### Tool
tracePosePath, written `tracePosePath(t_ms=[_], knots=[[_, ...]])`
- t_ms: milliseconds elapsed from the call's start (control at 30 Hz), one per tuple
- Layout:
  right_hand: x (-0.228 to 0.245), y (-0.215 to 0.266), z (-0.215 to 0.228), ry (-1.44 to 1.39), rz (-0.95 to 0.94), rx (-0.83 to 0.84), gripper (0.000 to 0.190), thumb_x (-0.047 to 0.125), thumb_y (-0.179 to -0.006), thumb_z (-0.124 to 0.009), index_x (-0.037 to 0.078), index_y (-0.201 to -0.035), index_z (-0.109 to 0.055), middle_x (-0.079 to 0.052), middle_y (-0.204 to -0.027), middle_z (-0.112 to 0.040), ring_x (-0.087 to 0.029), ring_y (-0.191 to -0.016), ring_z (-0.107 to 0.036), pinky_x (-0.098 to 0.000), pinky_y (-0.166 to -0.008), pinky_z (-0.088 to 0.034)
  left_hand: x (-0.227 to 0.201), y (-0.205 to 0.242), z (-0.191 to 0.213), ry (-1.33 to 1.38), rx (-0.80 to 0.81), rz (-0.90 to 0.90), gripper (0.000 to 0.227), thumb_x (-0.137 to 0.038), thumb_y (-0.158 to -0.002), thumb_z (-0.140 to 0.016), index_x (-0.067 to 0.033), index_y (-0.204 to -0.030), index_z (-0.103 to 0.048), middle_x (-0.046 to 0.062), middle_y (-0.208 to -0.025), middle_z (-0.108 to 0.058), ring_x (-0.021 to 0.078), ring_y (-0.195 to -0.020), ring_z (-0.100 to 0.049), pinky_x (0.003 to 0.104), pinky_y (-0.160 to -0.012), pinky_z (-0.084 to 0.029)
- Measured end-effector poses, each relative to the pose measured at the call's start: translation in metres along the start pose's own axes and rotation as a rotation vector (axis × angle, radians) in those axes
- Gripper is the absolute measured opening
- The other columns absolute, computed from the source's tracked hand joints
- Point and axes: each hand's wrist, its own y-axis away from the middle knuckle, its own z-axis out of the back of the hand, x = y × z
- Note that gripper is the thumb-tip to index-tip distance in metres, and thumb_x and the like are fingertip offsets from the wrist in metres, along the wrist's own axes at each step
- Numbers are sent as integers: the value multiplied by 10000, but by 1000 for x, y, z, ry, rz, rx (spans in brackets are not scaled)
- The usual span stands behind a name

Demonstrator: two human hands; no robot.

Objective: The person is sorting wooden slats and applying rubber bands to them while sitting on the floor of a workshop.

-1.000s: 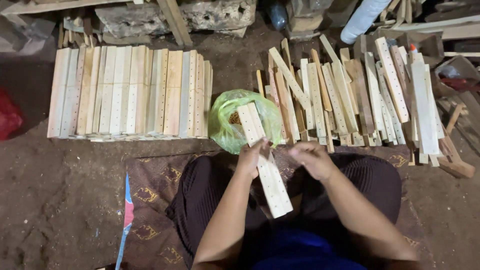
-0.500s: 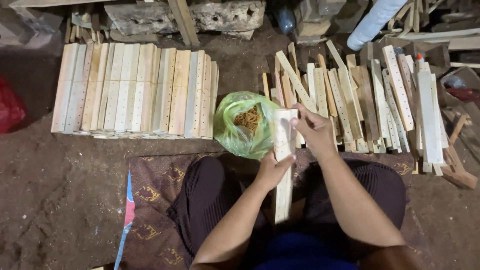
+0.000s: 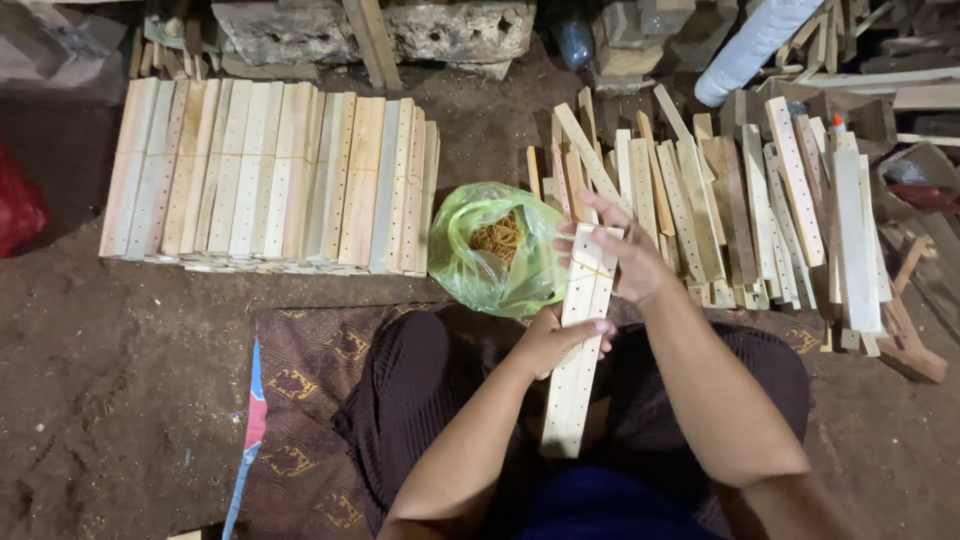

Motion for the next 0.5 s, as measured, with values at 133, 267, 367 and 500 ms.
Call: tracePosePath(t_ms=[133, 267, 367, 500], knots=[[17, 9, 0, 69, 4, -250, 416, 88, -895, -732, 12, -1282, -602, -178, -1032, -740, -295, -919, -759, -473, -873, -631, 2, 0, 3, 94, 34, 40, 391, -138, -859, -853, 65, -1085, -606, 284, -990, -716, 362, -828, -745, 481, -688, -657], [96, 12, 18, -68, 170, -490, 163, 336, -975, -723, 173, -991, -721, 23, -912, -769, -125, -802, -781, -291, -820, -675, 7, -5, 20, -144, 184, 140, 502, -135, -811, -881, 142, -1134, -614, 328, -1016, -705, 382, -812, -743, 474, -690, -650], [82, 7, 59, 72, 160, -580, 357, 455, -1052, -527, 158, -1085, -722, -16, -982, -761, -135, -910, -770, -278, -880, -646, -8, 0, 4, -127, 196, 123, 466, -141, -857, -842, 149, -1146, -619, 323, -1001, -707, 377, -799, -746, 476, -672, -650], [28, 25, 23, 259, 37, -590, 407, 492, -1051, -550, 157, -945, -755, -38, -838, -727, -140, -762, -730, -279, -764, -613, 2, -2, 6, -90, 165, 120, 465, -134, -866, -842, 162, -1137, -606, 323, -979, -708, 377, -781, -748, 467, -663, -660]])
